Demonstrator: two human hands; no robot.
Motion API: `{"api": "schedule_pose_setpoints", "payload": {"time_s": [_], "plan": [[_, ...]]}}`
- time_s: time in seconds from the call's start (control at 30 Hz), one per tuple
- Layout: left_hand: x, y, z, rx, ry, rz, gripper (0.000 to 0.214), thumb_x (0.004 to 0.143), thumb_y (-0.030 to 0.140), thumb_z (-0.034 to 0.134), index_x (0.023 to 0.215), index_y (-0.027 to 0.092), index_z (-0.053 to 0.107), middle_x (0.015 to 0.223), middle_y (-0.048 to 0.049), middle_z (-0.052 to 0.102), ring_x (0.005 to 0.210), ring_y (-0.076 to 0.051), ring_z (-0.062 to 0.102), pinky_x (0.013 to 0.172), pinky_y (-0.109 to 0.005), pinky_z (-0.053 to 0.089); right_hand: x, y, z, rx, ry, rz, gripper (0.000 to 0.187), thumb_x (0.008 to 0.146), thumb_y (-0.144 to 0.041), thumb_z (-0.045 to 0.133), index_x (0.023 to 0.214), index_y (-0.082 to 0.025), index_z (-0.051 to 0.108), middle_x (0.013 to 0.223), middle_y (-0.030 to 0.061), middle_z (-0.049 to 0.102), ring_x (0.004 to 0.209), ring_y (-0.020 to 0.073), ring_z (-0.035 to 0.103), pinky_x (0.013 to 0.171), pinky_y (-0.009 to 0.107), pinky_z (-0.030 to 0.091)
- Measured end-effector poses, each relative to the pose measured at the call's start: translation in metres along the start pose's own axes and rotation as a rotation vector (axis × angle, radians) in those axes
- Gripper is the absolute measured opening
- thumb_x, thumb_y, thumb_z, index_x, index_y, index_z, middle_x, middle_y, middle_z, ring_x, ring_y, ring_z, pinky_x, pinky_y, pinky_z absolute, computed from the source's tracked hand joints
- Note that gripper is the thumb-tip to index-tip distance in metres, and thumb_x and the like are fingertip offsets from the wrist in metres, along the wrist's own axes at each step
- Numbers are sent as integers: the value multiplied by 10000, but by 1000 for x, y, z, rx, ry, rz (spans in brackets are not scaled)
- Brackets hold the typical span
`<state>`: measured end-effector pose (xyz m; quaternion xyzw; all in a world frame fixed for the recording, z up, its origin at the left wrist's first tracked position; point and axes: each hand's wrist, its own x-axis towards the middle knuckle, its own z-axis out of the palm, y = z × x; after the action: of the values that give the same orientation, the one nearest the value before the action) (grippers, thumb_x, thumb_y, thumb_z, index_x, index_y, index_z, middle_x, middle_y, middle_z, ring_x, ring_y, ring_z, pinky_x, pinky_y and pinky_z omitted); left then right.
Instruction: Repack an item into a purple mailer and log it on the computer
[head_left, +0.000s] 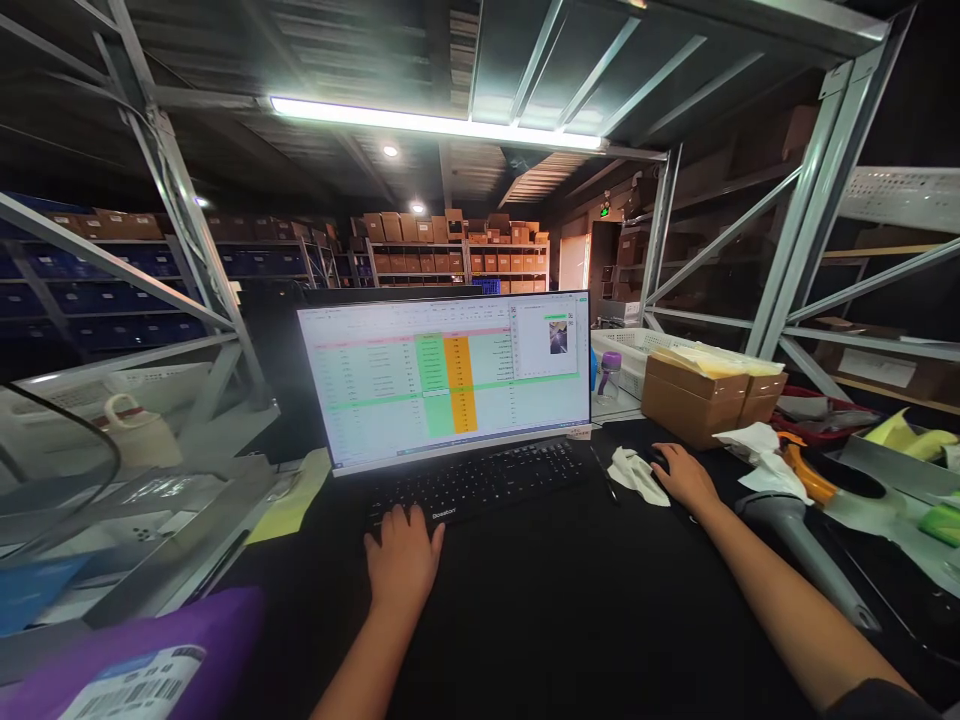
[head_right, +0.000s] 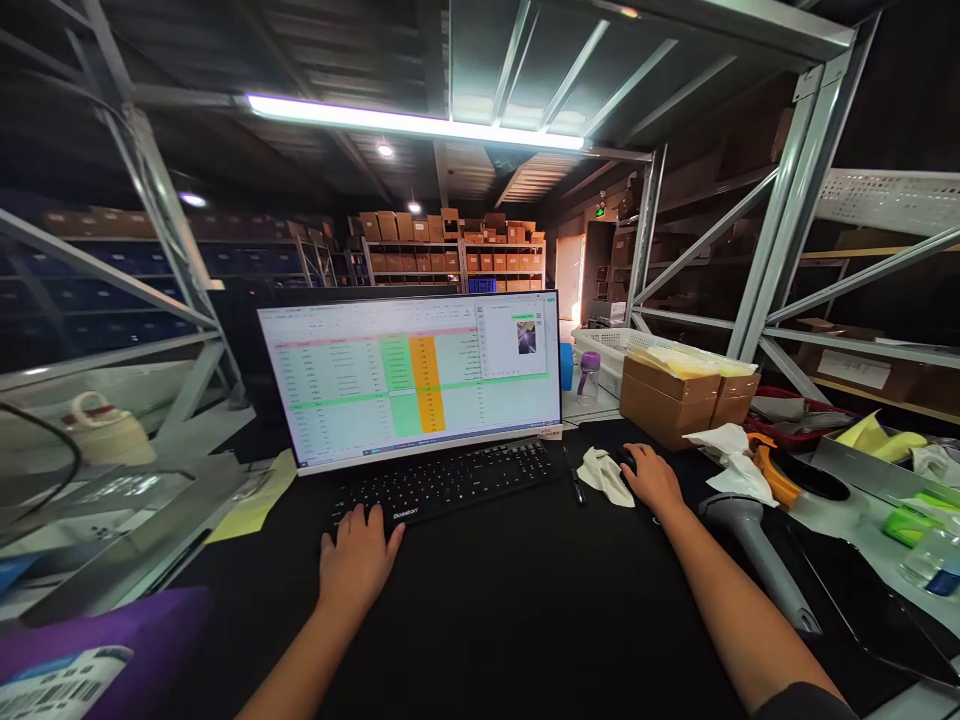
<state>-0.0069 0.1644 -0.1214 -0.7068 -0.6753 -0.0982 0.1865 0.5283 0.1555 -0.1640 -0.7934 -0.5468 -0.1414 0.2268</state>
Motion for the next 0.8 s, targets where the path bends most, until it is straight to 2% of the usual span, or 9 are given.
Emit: {"api": "schedule_pose_setpoints", "payload": {"time_s": [0.2, 0.33, 0.47, 0.53, 0.67, 0.8], "plan": [[-1, -1, 0, 1, -17, 3, 533, 1037, 397, 382, 1413, 64, 560, 1489, -273, 524, 1381, -378, 493, 1091, -599, 437, 1, 1, 1, -4, 6, 6, 434, 948, -354, 482, 1333, -225, 636, 1468, 106, 546, 1217, 256, 609, 1063, 404, 485], [1, 0, 1, -7, -7, -4, 521, 1036, 397, 386, 1402, 74, 568, 1482, -261, 534, 1375, -376, 496, 1093, -603, 433, 0, -3, -5, -13, -11, 7, 445, 948, -368, 460, 1326, -223, 646, 1465, 108, 549, 1206, 262, 618, 1053, 408, 498], [-4, 0, -6, -33, -14, -24, 498, 1024, 391, 410, 1375, 88, 593, 1461, -251, 556, 1349, -373, 521, 1098, -598, 439, -4, 1, -7, 1, -42, -31, 494, 926, -395, 439, 1325, -183, 638, 1411, 160, 578, 1199, 294, 627, 1038, 438, 509], [-7, 0, -11, -52, -31, -19, 489, 1016, 384, 429, 1373, 97, 600, 1455, -249, 563, 1352, -368, 526, 1125, -592, 424, -1, 12, 1, 21, -37, -45, 557, 904, -463, 422, 1348, -184, 613, 1382, 170, 594, 1201, 305, 628, 1042, 444, 508], [-7, 0, -13, -94, -82, -32, 551, 1014, 407, 437, 1440, 75, 544, 1487, -263, 540, 1411, -377, 478, 1177, -621, 371, 19, 38, 31, 54, -56, -91, 698, 816, -561, 381, 1325, -145, 617, 1310, 226, 626, 1222, 366, 612, 1022, 484, 512], [-7, 3, -11, -127, -85, -81, 560, 1020, 430, 443, 1465, 100, 529, 1547, -235, 495, 1441, -365, 452, 1188, -609, 368, 28, 48, 46, 54, -24, -126, 694, 752, -633, 371, 1240, -234, 660, 1241, 197, 668, 1197, 355, 639, 960, 482, 540]]}}
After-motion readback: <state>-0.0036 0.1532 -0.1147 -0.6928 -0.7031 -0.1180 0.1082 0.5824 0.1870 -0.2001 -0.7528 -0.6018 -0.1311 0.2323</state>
